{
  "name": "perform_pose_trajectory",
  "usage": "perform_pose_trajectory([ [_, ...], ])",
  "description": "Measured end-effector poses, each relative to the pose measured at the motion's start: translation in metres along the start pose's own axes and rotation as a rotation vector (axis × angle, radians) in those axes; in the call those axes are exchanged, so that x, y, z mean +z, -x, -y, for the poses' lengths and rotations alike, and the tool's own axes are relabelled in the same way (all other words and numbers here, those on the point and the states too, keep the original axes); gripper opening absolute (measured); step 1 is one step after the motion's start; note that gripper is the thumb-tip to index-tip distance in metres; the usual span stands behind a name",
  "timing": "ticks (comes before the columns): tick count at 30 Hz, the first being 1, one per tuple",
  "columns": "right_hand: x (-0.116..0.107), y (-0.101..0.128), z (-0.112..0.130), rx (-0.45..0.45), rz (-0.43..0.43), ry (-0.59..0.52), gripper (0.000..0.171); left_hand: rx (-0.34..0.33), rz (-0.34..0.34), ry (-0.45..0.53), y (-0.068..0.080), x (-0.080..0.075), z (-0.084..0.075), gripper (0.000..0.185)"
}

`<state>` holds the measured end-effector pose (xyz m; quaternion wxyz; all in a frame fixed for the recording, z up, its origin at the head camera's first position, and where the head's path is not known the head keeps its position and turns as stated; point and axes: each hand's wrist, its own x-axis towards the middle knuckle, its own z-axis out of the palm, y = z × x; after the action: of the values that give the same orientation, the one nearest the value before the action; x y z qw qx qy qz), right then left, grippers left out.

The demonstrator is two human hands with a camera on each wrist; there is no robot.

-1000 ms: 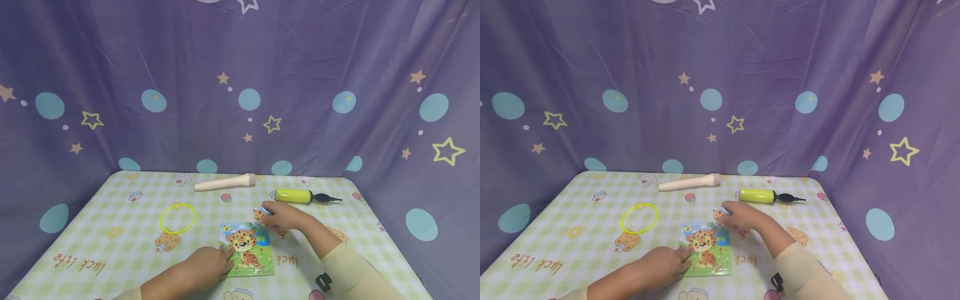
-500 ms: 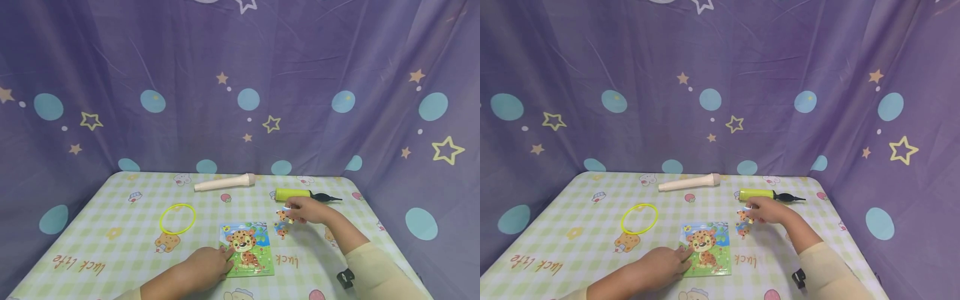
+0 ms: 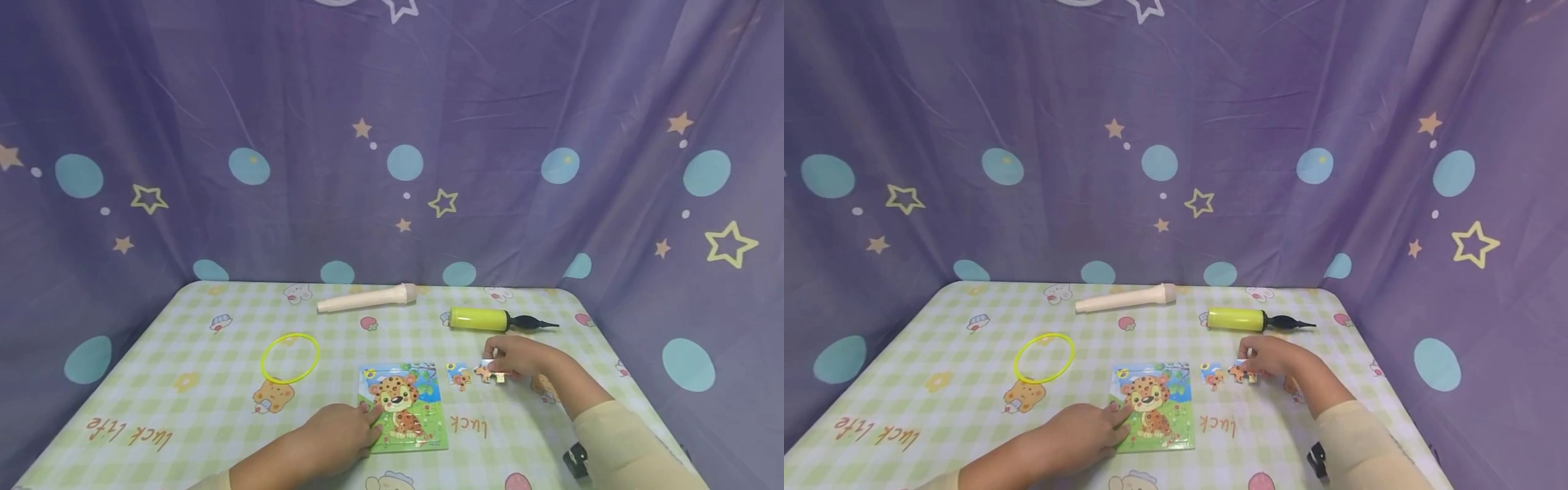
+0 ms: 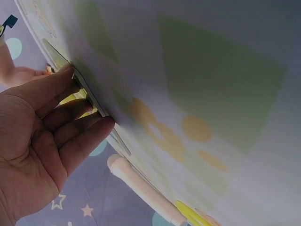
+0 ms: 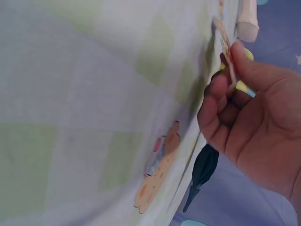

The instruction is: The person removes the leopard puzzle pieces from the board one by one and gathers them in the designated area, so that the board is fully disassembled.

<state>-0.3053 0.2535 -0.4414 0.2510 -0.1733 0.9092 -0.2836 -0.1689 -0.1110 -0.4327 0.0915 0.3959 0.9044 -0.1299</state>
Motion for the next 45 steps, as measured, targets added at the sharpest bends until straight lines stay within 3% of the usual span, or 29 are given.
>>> perform_pose_trajectory([
  [7,0.008,-0.003,0.000,0.059,-0.059,0.122,0.007,-0.003,0.002,0.004,-0.001,0.001,0.000,0.042],
  [20,0.013,-0.008,0.007,-0.011,-0.140,0.278,0.010,-0.005,0.010,0.010,0.000,0.001,-0.001,0.042],
  [35,0.018,-0.012,0.010,0.045,-0.151,0.405,0.014,-0.008,0.005,-0.011,-0.001,0.000,0.000,0.042],
  [40,0.018,-0.012,0.017,0.043,-0.132,0.447,0.016,-0.012,0.002,-0.014,0.000,-0.001,-0.001,0.042],
  [45,0.018,-0.012,0.036,0.016,-0.164,0.438,0.008,-0.015,0.004,-0.009,0.000,-0.001,-0.002,0.042],
])
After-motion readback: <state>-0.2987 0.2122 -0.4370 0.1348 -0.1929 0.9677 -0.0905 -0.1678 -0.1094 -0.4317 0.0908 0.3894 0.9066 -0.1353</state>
